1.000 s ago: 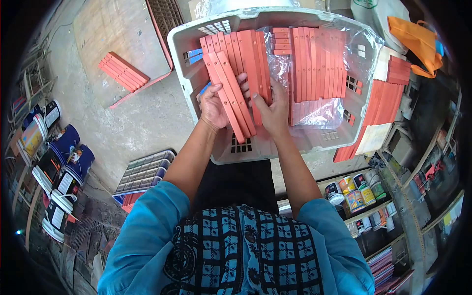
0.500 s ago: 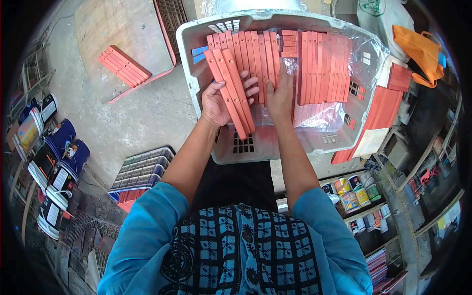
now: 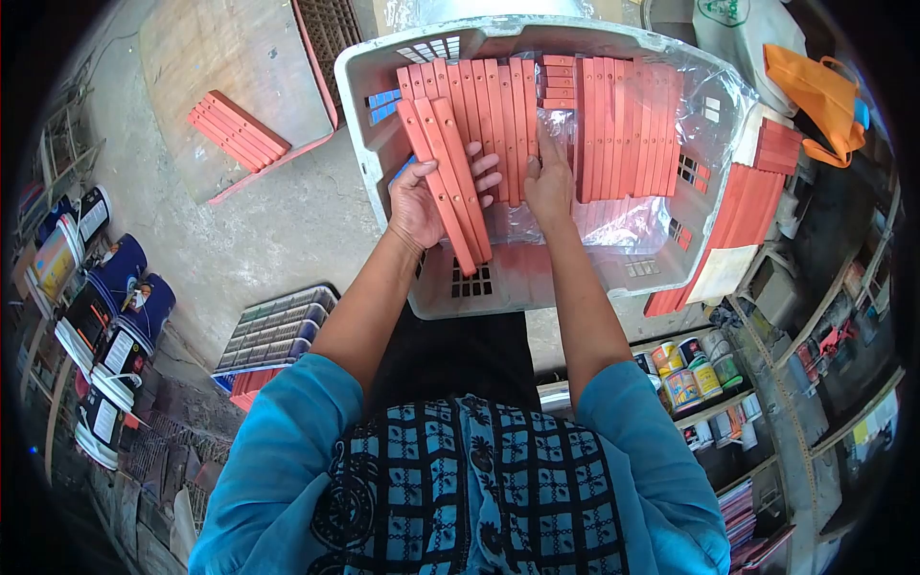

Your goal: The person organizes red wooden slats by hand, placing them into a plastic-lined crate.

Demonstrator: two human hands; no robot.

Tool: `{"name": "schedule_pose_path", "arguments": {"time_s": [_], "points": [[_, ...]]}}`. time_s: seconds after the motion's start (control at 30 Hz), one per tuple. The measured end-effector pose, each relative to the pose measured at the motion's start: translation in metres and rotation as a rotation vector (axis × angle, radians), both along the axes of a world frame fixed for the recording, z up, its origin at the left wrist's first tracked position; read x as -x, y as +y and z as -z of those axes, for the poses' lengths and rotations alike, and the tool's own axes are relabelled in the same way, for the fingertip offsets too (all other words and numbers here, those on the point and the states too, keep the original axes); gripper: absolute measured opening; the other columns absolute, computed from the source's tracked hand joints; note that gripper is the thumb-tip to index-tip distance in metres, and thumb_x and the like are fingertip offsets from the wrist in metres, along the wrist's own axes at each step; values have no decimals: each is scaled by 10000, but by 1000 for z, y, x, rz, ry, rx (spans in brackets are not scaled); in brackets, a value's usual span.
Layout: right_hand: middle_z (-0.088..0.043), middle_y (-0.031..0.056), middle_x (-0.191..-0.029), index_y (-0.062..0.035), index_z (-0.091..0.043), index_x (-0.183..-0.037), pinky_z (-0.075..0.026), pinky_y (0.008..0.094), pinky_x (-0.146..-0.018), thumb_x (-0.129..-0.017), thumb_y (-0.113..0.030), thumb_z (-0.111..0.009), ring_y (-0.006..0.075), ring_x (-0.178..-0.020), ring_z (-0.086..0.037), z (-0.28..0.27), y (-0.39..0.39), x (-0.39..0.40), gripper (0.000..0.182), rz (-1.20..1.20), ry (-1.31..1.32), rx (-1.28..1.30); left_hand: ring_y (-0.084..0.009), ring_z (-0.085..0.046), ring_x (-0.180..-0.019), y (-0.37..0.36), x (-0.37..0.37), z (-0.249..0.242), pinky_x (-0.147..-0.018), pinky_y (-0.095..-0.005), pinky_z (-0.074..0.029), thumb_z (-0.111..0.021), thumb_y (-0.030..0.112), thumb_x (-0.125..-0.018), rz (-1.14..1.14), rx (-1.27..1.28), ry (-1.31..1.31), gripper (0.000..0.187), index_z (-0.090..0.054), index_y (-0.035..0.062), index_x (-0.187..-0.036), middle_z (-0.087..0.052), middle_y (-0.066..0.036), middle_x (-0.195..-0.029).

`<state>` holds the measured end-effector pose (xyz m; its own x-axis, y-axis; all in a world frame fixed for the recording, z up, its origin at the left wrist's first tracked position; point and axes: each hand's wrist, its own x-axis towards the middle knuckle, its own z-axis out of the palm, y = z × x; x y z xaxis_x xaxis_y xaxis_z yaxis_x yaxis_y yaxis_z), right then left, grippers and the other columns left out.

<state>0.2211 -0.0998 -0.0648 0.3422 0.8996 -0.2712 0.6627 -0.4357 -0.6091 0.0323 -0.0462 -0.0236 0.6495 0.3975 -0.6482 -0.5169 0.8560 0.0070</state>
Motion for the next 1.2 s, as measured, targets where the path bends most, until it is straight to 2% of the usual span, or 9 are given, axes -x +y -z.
{"name": "schedule_pose_path", "arguments": {"time_s": [0.13,0.23,0.33,0.63,0.73,0.83,1.03,1.13,1.2], "points": [[-435,189,-1337,-71,-335,-1405,-383,413,-997,-814,38,-509,349,-1186,-465,-11,-16,17,626,304,-17,-117,-350,-467,-1223,1,2,-6,-996,-470,-381,-526,408,-725,12,5,7,726,-431,30,-1337,-433,-212,-1374],[-401,128,-1359,-101,-276,-1435,-375,406,-990,-840,12,-500,293,-1212,-428,-8,-36,40,645,1111,826,-75,-350,-463,-1227,0,6,-10,-996,-471,-381,-536,416,-717,19,2,17,741,-425,35,-1342,-427,-214,-1378],[-429,119,-1315,-88,-296,-1413,-389,397,-963,-844,3,-473,253,-1180,-447,-21,-32,41,602,1305,1256,118,-352,-464,-1226,-3,7,-14,-997,-472,-381,-540,420,-713,13,10,20,751,-416,39,-1349,-426,-219,-1376],[-530,87,-1190,-81,-425,-1297,-441,359,-874,-779,42,-462,210,-1034,-534,1,-29,36,534,1341,1258,120,-368,-468,-1221,-6,12,-25,-1000,-484,-383,-533,417,-720,-3,18,22,758,-396,40,-1364,-417,-234,-1378],[-567,70,-1078,-67,-502,-1184,-449,363,-843,-814,25,-474,207,-946,-544,0,-30,39,383,1305,1182,79,-371,-465,-1224,-6,13,-27,-1000,-487,-382,-531,417,-723,-1,12,27,760,-390,39,-1368,-415,-238,-1377],[-541,52,-1158,-93,-426,-1322,-415,335,-896,-758,55,-472,166,-1045,-525,4,-41,30,585,1298,1320,105,-371,-463,-1226,-6,11,-29,-999,-488,-382,-532,416,-727,-8,11,19,757,-391,38,-1368,-413,-240,-1377],[-561,41,-1121,-80,-472,-1295,-434,296,-846,-809,35,-489,152,-967,-550,-41,-32,27,499,1391,1192,223,-357,-476,-1214,-9,10,-28,-984,-486,-396,-529,408,-735,-17,23,-1,722,-421,33,-1343,-432,-226,-1366],[-566,71,-1117,-30,-501,-1255,-442,295,-856,-863,-47,-542,165,-981,-556,-48,-52,38,395,834,695,-41,-328,-508,-1187,-11,9,-33,-960,-472,-421,-528,389,-740,-16,43,18,689,-449,18,-1315,-487,-195,-1328],[-561,101,-1141,15,-486,-1267,-431,305,-897,-876,-135,-604,163,-1048,-533,-76,-54,48,436,535,796,-63,-305,-516,-1181,-14,6,-37,-958,-461,-427,-536,376,-738,0,59,52,664,-474,14,-1292,-522,-165,-1301]]}}
